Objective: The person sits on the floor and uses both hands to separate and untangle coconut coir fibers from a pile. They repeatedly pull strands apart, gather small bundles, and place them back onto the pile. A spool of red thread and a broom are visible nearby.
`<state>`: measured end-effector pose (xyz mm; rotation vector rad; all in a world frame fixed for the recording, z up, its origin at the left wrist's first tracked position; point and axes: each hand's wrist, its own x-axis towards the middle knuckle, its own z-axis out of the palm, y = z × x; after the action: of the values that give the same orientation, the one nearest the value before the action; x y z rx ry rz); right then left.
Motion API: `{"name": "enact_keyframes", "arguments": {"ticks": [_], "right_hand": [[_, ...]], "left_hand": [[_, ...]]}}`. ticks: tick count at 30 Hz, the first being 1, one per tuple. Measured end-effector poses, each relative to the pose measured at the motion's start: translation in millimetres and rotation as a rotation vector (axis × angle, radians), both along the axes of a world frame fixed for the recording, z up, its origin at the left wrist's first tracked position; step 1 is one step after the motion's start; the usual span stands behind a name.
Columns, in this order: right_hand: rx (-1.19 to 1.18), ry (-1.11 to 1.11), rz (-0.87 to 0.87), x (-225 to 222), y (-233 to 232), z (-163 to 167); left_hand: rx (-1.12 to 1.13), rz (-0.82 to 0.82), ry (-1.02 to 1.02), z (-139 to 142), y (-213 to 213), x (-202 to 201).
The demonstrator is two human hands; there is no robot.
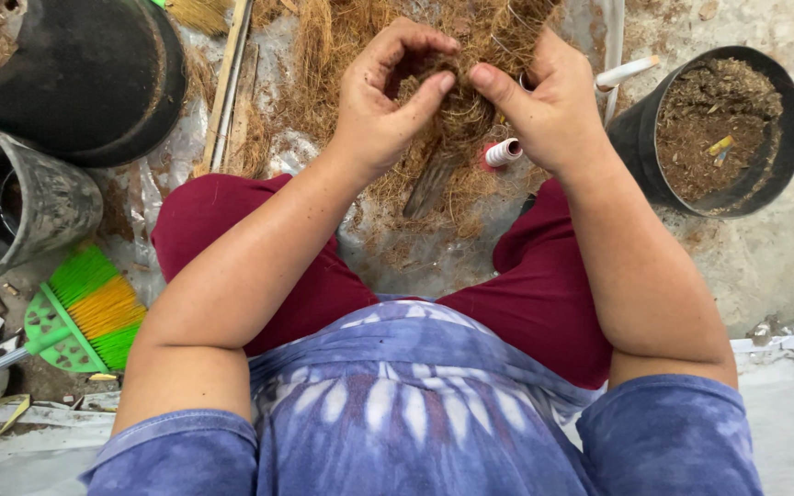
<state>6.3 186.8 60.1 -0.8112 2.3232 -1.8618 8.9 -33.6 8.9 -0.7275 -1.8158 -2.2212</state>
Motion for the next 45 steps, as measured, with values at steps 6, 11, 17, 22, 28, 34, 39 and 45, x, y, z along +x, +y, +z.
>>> {"name": "enact_keyframes", "arguments": {"ticks": [6,11,17,22,28,34,39,45], "right_hand": [[0.023,-0.065,0.017,0.4,2.1,-1.8],[0.02,-0.056,0.015,0.7,-0.1,-1.3],[0.139,0.022,0.007,3.7,-4.2,4.7],[0.132,-0.123,0.037,4.4,2.8,8.4],[0.202,-0.124,0.045,-1.6,5.6,7.6],[-0.025,-0.215,0.13,-5.5,0.5,5.6],[-0.078,-0.161,0.155,-8.6,-2.9,4.9],[-0.015,-0.182,0.149,-5.1,-6.6,8.8]], "left_hand": [[0.167,-0.115,-0.213,-13.3,10.4,-4.0],[0.123,-0.079,-0.18,-16.7,12.3,-3.8],[-0.016,-0.013,-0.109,-8.4,11.4,-1.4],[0.105,-0.267,-0.293,1.1,0.5,-7.9],[-0.223,-0.165,-0.067,5.0,-20.0,-15.2],[0.084,-0.193,-0.169,4.2,-13.5,-9.6],[0.178,-0.24,-0.199,10.4,-14.5,-4.9],[0.256,-0.067,-0.153,11.9,-5.2,7.5]]}}
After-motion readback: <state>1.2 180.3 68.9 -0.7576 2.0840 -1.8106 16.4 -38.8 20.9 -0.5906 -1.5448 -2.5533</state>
